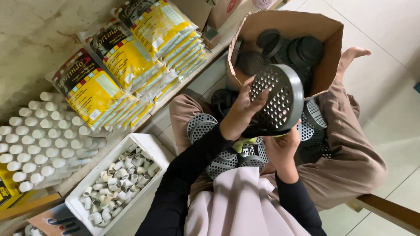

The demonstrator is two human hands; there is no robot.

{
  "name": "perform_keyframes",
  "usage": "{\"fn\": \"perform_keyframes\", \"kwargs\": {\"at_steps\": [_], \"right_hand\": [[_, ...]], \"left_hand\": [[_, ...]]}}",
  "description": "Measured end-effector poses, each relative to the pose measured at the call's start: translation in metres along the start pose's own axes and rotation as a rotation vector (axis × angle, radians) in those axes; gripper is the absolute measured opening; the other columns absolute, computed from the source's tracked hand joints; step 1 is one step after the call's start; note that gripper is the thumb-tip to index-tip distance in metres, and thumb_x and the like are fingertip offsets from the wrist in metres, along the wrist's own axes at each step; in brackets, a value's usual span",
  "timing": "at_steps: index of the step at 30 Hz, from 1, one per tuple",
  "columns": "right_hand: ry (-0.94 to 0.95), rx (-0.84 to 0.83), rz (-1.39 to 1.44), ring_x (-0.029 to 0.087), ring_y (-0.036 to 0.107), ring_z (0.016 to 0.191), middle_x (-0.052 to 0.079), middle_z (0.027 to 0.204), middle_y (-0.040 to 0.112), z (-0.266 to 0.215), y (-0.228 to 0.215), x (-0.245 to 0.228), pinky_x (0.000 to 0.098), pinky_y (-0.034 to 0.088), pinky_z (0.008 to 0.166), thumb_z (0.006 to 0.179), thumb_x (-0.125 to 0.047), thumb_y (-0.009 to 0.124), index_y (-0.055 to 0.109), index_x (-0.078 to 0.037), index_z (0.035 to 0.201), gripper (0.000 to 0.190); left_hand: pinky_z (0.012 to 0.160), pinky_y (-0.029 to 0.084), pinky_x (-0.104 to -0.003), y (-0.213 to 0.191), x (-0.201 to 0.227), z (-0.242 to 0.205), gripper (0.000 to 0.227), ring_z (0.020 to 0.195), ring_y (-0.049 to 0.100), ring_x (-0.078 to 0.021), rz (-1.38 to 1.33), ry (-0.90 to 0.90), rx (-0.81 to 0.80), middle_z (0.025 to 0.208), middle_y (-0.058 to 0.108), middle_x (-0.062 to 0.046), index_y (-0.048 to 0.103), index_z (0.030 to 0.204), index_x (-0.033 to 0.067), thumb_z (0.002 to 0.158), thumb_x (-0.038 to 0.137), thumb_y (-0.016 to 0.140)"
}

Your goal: Cleaning respirator filter cartridges with a cloth

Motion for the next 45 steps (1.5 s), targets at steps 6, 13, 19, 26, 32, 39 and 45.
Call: {"fn": "perform_keyframes", "kwargs": {"at_steps": [6,13,19,26,32,39,45], "right_hand": [[-0.001,-0.14,0.097,0.021,0.041,0.103,0.012,0.1,0.056,0.033,-0.015,-0.024,0.0398,0.035,0.095,0.108,-0.049,0.043,0.065,0.005,0.11,0.058],[0.15,-0.132,0.228,0.014,0.046,0.069,0.007,0.076,0.055,0.032,-0.002,-0.033,0.0298,0.043,0.063,0.096,-0.057,0.057,0.061,-0.001,0.104,0.057],[-0.175,-0.131,0.145,0.026,0.051,0.08,0.015,0.092,0.056,0.044,0.02,-0.044,0.0396,0.04,0.08,0.086,-0.021,0.086,0.056,0.004,0.102,0.041],[-0.311,-0.085,0.017,0.036,0.059,0.083,0.016,0.085,0.064,0.035,0.017,-0.037,0.041,0.049,0.084,0.085,-0.034,0.085,0.06,0.004,0.086,0.045],[-0.302,-0.118,-0.116,0.037,0.058,0.106,0.019,0.118,0.063,0.032,0.015,-0.059,0.0483,0.029,0.103,0.103,-0.042,0.055,0.062,0.003,0.115,0.047],[-0.289,-0.23,-0.422,0.039,0.047,0.143,0.029,0.149,0.05,0.031,0.022,-0.056,0.053,0.001,0.118,0.11,-0.055,0.022,0.052,0.007,0.139,0.075],[-0.118,-0.178,-0.58,0.033,0.036,0.153,0.018,0.165,0.042,0.027,0.028,-0.06,0.0573,-0.021,0.111,0.11,-0.06,0.013,0.042,0.0,0.158,0.082]], "left_hand": [[0.129,0.032,-0.059,0.025,0.108,-0.001,0.059,0.15,0.043,-0.0318,0.744,0.799,-0.418,0.154,0.049,-0.008,0.053,0.151,0.0263,0.104,0.062,0.049],[0.093,0.049,-0.031,0.015,0.08,0.011,0.053,0.094,0.054,-0.0182,0.562,0.69,-0.23,0.106,0.06,0.0,0.074,0.108,0.019,0.097,0.064,0.05],[0.095,0.048,-0.031,0.013,0.053,0.008,0.057,0.098,0.063,-0.0175,0.108,0.257,-0.008,0.102,0.066,-0.005,0.067,0.116,0.0102,0.103,0.064,0.05],[0.113,0.033,-0.037,0.016,0.044,-0.008,0.088,0.139,0.04,-0.023,-0.091,0.122,-0.033,0.15,0.038,-0.009,0.033,0.155,0.0168,0.095,0.073,0.062],[0.121,0.029,-0.044,-0.039,-0.102,0.022,0.1,0.15,0.031,-0.0323,-0.22,0.225,-0.246,0.165,0.024,-0.016,0.015,0.166,0.0163,0.09,0.05,0.07],[0.129,0.026,-0.04,0.039,0.025,-0.038,0.087,0.148,0.036,-0.0206,-0.457,0.204,-0.177,0.173,0.017,-0.014,0.008,0.167,0.005,0.104,0.062,0.027],[0.131,0.022,-0.045,0.033,0.039,-0.036,0.089,0.149,0.039,-0.0255,-0.422,0.311,-0.207,0.164,0.035,-0.02,0.009,0.166,-0.0019,0.105,0.061,0.027]]}}
Point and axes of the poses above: each hand's wrist, its own z-axis towards the middle knuckle, its own y-axis out of the palm, x = y × z, the point moved 2 cm from there along z, towards the middle knuckle
